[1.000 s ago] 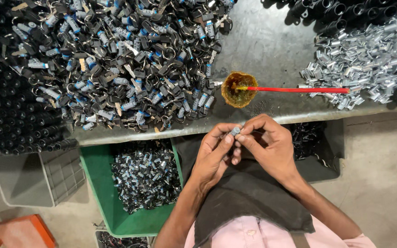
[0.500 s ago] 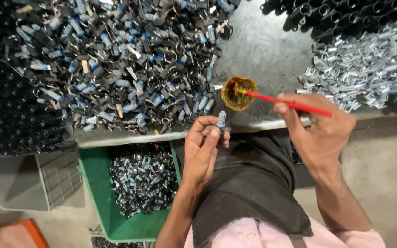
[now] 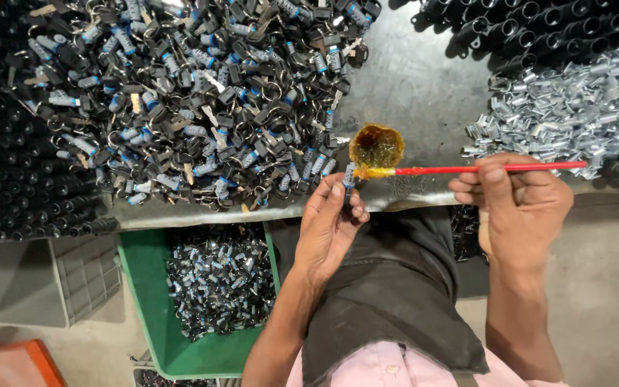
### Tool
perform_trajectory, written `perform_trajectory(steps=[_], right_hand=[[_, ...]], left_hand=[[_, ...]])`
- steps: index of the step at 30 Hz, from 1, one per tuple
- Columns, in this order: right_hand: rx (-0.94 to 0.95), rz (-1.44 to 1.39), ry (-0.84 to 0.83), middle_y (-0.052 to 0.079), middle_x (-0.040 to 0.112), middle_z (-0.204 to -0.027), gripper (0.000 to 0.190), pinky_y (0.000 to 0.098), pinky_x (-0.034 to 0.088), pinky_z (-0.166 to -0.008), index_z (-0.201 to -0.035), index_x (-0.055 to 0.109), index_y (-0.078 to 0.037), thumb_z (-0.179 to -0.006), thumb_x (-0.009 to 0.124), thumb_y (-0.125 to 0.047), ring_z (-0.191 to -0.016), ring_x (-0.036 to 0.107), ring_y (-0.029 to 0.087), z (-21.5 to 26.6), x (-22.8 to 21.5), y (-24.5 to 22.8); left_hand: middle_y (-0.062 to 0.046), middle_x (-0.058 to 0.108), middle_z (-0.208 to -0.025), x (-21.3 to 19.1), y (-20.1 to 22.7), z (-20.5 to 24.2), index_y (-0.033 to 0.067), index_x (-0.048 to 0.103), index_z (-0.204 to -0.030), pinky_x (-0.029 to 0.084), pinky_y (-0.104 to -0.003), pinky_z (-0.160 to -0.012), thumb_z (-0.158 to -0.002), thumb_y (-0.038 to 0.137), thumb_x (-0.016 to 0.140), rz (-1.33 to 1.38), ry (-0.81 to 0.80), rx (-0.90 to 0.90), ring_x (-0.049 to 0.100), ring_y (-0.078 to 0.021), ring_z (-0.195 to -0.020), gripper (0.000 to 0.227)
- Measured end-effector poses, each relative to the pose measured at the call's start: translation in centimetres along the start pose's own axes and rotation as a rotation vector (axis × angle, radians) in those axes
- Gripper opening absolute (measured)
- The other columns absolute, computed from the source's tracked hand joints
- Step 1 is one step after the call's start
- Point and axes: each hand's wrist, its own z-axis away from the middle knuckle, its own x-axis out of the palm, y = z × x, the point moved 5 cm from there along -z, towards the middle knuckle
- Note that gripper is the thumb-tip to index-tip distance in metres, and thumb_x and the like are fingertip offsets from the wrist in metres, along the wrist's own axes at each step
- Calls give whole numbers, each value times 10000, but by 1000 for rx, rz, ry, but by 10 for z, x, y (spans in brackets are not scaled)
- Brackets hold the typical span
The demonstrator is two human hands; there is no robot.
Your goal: The person repeatedly picks small metal key components from a pile, applies a yellow substance with a red brush, and attaches a metal ring to each component. Finished units are placed into a green bin below the workbench.
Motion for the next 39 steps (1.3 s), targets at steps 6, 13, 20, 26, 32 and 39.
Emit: perform_trajectory(steps=[6,13,20,26,32,39], right_hand=[[-117,268,7,187,718,-967,157,328,665,-817,-1155,667,112,-1121,682,-41,-869,757,224,7,23,-19],[102,846,-431,55,768,-877,217,226,534,-598,-1113,762,-6,-912,771,-86,-667,678,95,2,49,-5],[51,190,-198,-43,633,-978,559,152,517,-748,-1328,503,-66,-832,758,-29,-859,599,-3,12,45,18],[-338,667,-200,110,750,-988,75,221,590,-748,-1140,734,16,-1072,761,32,-858,753,113,9,46,-34],[-374,736,-178,163,764,-1039,112,261,581,-766,-1151,746,59,-1048,762,18,-834,748,177,4,53,-42],[-129,112,-16,177,723,-926,145,321,653,-777,-1121,677,109,-1146,690,-33,-818,756,225,4,6,-20]], left_hand=[[-42,595,-892,9,1,7,87,575,-1231,483,-337,-811,-1033,239,674,28,-64,-15,559,-147,-816,269],[28,515,-780,-35,64,68,31,585,-1399,405,-308,-715,-981,347,774,-180,-311,104,477,-105,-731,558],[-40,599,-852,-102,103,112,36,585,-1117,509,-338,-811,-984,197,753,-406,34,243,574,-141,-794,268],[-97,665,-990,-50,35,60,19,586,-1150,543,-337,-871,-960,113,694,-340,14,145,666,-193,-906,238],[-49,640,-984,-7,9,23,43,582,-1191,514,-325,-878,-1051,153,648,-177,-37,96,617,-146,-909,190],[-39,625,-915,9,9,-1,81,574,-1215,532,-345,-841,-1031,231,659,-15,-33,48,613,-150,-861,252]])
